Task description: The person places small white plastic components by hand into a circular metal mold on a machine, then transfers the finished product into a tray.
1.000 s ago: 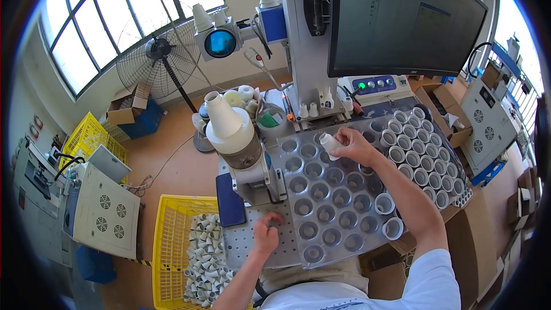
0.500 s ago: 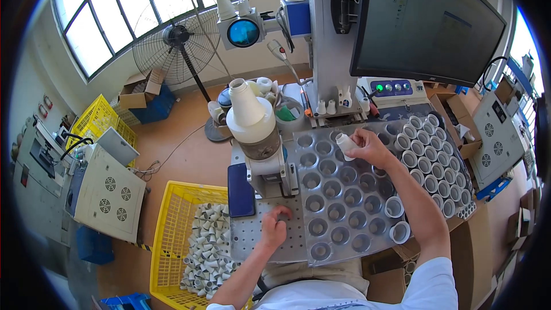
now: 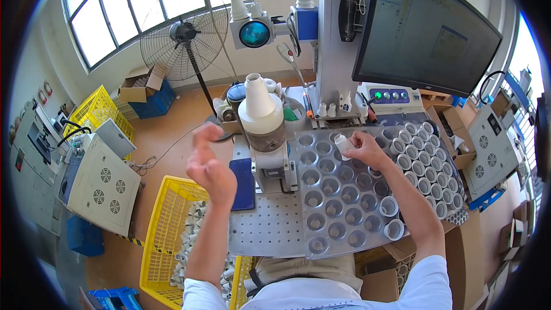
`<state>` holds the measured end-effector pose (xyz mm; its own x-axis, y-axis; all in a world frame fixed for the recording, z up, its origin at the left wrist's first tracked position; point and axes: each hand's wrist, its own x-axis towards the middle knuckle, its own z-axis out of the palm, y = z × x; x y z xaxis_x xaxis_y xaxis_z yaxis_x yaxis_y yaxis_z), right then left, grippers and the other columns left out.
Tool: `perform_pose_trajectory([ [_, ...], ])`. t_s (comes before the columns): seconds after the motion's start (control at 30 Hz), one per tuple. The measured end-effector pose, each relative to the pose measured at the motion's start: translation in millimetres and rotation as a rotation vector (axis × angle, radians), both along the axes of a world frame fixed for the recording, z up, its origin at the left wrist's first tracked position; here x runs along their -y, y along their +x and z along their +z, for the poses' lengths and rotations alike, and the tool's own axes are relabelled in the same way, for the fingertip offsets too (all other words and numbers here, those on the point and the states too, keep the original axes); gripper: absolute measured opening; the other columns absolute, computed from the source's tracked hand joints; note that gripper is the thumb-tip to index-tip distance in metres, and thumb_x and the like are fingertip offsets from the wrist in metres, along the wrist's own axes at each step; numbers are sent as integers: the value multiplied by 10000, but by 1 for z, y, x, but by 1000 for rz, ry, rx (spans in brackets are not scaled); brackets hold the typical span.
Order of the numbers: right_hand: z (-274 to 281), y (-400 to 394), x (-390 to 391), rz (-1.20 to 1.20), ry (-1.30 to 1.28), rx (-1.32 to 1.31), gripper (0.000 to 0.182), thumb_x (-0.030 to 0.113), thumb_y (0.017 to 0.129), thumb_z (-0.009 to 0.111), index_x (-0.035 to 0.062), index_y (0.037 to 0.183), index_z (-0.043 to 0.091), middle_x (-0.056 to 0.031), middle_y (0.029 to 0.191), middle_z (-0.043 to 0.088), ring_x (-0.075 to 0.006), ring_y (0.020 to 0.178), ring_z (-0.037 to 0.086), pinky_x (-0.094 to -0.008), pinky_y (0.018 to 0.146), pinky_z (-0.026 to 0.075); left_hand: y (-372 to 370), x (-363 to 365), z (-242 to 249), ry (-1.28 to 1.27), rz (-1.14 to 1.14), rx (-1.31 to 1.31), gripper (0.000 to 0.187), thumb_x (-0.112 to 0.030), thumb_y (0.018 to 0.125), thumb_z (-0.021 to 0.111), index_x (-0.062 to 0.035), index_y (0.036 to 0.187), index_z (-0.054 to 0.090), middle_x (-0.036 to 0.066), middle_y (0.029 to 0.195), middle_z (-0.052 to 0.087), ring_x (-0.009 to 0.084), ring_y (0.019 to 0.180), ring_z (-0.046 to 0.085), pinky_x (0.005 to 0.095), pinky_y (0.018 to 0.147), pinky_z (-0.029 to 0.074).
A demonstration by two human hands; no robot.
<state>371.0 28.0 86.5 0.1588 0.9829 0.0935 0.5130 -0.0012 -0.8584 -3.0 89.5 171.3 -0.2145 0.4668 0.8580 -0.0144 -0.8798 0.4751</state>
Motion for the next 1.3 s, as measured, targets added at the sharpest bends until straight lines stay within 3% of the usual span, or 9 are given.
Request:
perform_pose_trajectory([
  [0.23, 80, -39, -5, -60, 106, 12, 381, 227, 716, 830, 86, 736, 477, 20, 721, 459, -86, 673, 423, -251, 610, 357, 12, -68, 78, -140, 108, -84, 347, -141, 812, 391, 125, 910, 592, 167, 991, 609, 271, 990, 547, 393, 902, 429],
  [0.43, 158, -123, -41, 95, 591, -513, 342, 190, 787, 823, 86, 810, 498, 35, 748, 470, -56, 695, 456, -243, 640, 425, 58, -75, 78, -738, -431, -20, 283, -111, 781, 452, 43, 808, 687, 91, 770, 579, 276, 998, 489, 372, 867, 434],
  [0.5, 163, -152, -51, 139, 595, -443, 325, 206, 796, 824, 66, 840, 534, 13, 773, 515, -65, 709, 483, -246, 651, 438, 24, -30, 95, -108, 523, -701, 282, -134, 745, 446, 11, 686, 681, 48, 688, 578, 223, 868, 544, 307, 752, 448],
  [0.53, 158, -165, -57, 133, 595, -455, 325, 206, 796, 824, 66, 840, 534, 13, 773, 515, -65, 709, 483, -246, 651, 438, 9, -20, 103, -346, -52, -313, 287, -160, 702, 416, 0, 578, 620, 16, 602, 569, 164, 656, 533, 257, 637, 427],
  [0.77, 127, -184, -61, 133, 627, -81, 302, 231, 817, 780, 15, 905, 589, -112, 887, 657, -207, 854, 631, -356, 786, 497, -160, -12, -35, -304, 755, -645, 127, 27, 687, 538, -38, 608, 613, 14, 645, 599, 113, 654, 557, 277, 616, 463],
  [0.8, 111, -177, -63, 160, 789, -148, 273, 223, 817, 752, 15, 920, 608, -143, 917, 668, -291, 871, 651, -386, 805, 501, -186, -13, -62, -465, 534, -471, 157, 118, 632, 615, -37, 645, 631, 11, 641, 594, 116, 624, 553, 289, 575, 468],
  [0.87, 99, -139, -30, 55, 724, -22, 271, 206, 828, 752, 10, 942, 603, -138, 989, 675, -254, 907, 647, -363, 834, 499, -258, -26, -130, -586, 657, -446, 308, -174, 769, 486, 26, 619, 666, 73, 554, 533, 195, 541, 554, 322, 539, 489],
  [1.07, 66, 24, 36, -124, 70, 589, 418, 267, 814, 726, -2, 1126, 652, -184, 1125, 690, -332, 1057, 658, -401, 926, 498, -368, -13, -222, -696, 669, -237, 324, -109, 770, 438, 112, 816, 670, 170, 809, 653, 278, 796, 643, 370, 774, 535],
  [1.3, 50, 106, 55, -144, -450, 785, 628, 201, 792, 721, 54, 1376, 541, -181, 1329, 600, -330, 1262, 547, -417, 1051, 442, -128, 28, -131, -772, 99, -160, 377, -100, 672, 357, 88, 824, 647, 158, 853, 652, 254, 819, 635, 348, 861, 520],
])
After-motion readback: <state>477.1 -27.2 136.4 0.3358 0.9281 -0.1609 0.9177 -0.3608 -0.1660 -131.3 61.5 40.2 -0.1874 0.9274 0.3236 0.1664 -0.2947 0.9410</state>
